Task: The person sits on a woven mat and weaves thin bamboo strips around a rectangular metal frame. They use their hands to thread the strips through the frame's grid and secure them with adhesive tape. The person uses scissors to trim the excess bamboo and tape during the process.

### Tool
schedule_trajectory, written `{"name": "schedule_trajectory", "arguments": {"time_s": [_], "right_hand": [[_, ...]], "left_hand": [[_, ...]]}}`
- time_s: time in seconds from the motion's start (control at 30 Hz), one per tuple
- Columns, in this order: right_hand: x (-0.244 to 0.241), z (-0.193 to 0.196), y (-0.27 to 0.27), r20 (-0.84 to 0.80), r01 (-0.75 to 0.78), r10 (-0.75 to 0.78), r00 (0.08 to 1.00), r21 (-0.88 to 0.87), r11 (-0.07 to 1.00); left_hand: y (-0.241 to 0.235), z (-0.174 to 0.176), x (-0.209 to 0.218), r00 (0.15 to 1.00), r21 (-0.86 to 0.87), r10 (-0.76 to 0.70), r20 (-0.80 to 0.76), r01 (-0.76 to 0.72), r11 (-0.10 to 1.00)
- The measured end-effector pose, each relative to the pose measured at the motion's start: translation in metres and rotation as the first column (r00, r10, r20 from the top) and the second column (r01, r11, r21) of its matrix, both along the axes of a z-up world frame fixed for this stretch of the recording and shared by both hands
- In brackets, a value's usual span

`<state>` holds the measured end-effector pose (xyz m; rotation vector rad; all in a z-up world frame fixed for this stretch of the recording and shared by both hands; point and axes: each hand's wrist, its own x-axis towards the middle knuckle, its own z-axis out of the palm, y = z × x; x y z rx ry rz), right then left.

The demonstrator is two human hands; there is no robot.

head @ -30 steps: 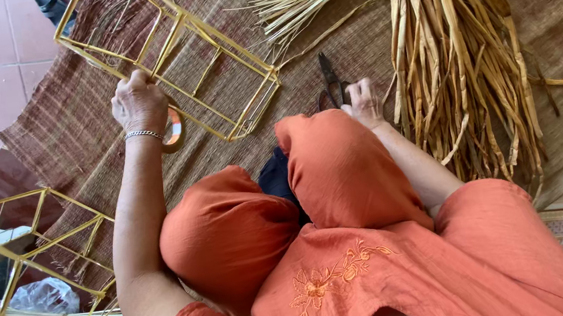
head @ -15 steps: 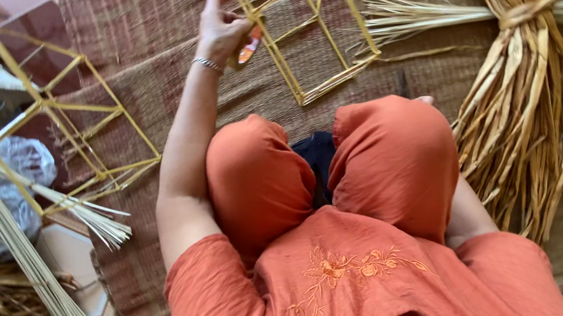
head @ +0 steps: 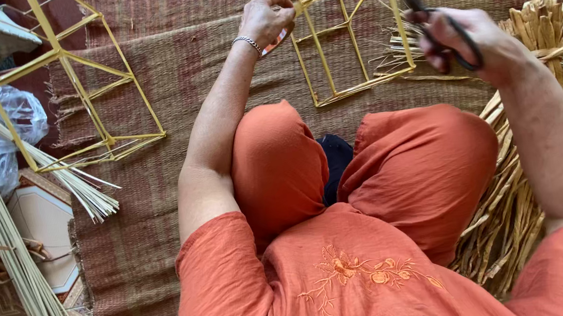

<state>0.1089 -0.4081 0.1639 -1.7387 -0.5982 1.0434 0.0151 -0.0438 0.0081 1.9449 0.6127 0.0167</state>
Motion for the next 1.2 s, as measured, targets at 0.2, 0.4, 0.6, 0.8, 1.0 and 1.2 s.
{"name": "schedule_trajectory", "arguments": {"time_s": [0.2, 0.4, 0.6, 0.8, 1.0, 1.2], "right_hand": [[-0.026, 0.006, 0.109, -0.049, -0.170, 0.163, 0.985, -0.362, 0.916], [-0.037, -0.005, 0.142, -0.120, -0.122, 0.078, 0.990, -0.421, 0.899], [-0.034, -0.018, 0.152, -0.138, -0.057, 0.000, 0.991, -0.410, 0.910], [-0.039, -0.020, 0.152, -0.135, -0.058, 0.002, 0.991, -0.414, 0.908], [-0.042, -0.014, 0.151, -0.115, -0.030, -0.024, 0.993, -0.446, 0.895], [-0.043, -0.014, 0.147, -0.130, -0.080, 0.028, 0.991, -0.408, 0.910]], "left_hand": [[-0.003, -0.006, -0.003, 0.998, 0.122, 0.047, 0.044, -0.052, 0.991], [-0.002, -0.015, -0.005, 0.981, 0.223, 0.041, 0.188, -0.083, 0.971], [-0.003, -0.009, -0.002, 0.973, 0.068, 0.058, 0.226, -0.075, 0.995], [-0.005, 0.000, -0.010, 0.984, -0.039, 0.079, 0.160, -0.074, 0.996], [-0.006, -0.007, -0.003, 0.980, -0.020, 0.085, 0.180, -0.083, 0.996], [-0.003, -0.008, -0.004, 0.979, -0.089, 0.128, 0.157, -0.116, 0.989]]}}
